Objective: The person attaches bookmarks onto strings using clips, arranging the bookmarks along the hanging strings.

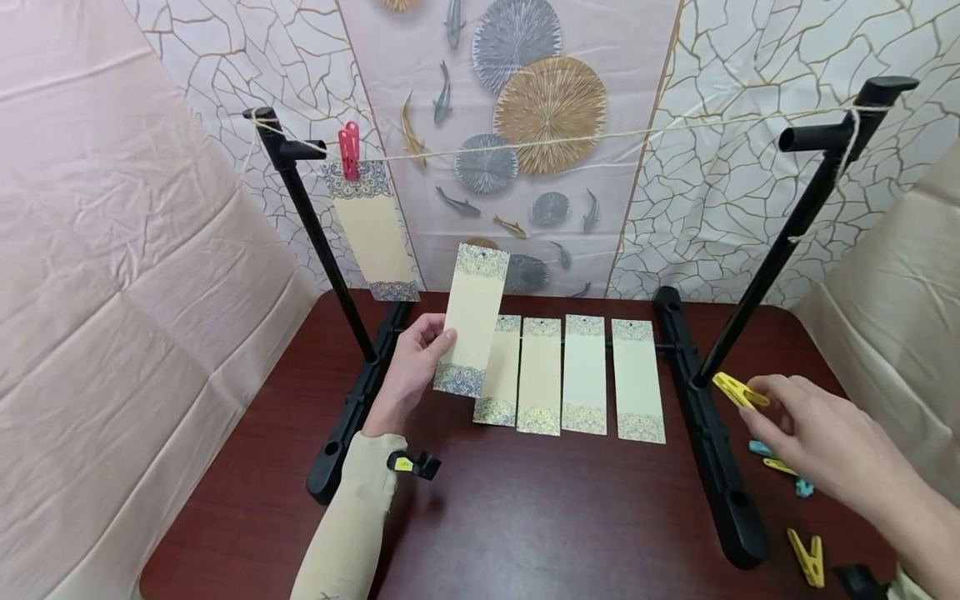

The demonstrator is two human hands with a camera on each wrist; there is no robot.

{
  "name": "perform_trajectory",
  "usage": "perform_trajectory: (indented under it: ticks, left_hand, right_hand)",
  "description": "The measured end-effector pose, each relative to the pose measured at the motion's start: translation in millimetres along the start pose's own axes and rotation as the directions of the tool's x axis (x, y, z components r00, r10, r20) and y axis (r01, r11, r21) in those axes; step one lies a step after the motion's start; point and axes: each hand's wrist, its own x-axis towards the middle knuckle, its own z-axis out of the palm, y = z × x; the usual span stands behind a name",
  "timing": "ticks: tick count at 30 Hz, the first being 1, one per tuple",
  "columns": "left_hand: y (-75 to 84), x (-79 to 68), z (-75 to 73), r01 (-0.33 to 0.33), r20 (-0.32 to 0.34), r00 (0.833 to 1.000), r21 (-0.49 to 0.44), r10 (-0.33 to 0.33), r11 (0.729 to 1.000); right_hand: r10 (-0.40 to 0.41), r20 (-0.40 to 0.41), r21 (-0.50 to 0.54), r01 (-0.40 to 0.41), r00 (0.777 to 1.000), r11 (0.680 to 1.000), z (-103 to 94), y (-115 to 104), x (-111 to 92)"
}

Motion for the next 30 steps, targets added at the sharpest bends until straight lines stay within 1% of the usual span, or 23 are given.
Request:
perform_trajectory:
  ticks: [8,9,15,16,20,25,30]
  left_hand:
    - [9.1,-1.9,1.7,-0.028,0.003,1.0,-0.041,0.028,0.999]
    - [14.4,-4.2,1.5,-0.027,0.005,1.0,-0.049,0.028,0.998]
    - [20.1,-5.5,1.2,-0.064,-0.012,0.998,-0.097,0.063,0.993]
    - [17.1,-3.9,1.3,-0.074,-0.017,0.997,-0.103,0.073,0.992]
    - [20.8,-4.4,1.7,-0.083,-0.017,0.996,-0.115,0.082,0.99]
    - [24.4,-4.1,2.1,-0.095,-0.022,0.995,-0.144,0.093,0.985]
    - [29.2,-5.5,1.2,-0.113,-0.026,0.994,-0.155,0.11,0.981]
  right_hand:
    - [-0.05,-0.055,-0.02,0.049,0.997,0.999,-13.3,-13.6,6.3]
    - [-0.057,-0.066,-0.019,0.056,0.996,0.998,-15.1,-15.3,6.9]
    - [-0.104,-0.134,-0.018,0.102,0.986,0.995,-30.3,-24.9,14.5]
    - [-0.11,-0.148,-0.019,0.108,0.983,0.994,-33.0,-26.7,16.0]
    - [-0.125,-0.181,-0.014,0.124,0.976,0.992,-42.5,-34.1,22.2]
    - [-0.145,-0.237,0.016,0.153,0.961,0.988,-49.4,-41.7,27.8]
    - [-0.157,-0.267,0.025,0.17,0.951,0.985,-55.3,-48.4,31.9]
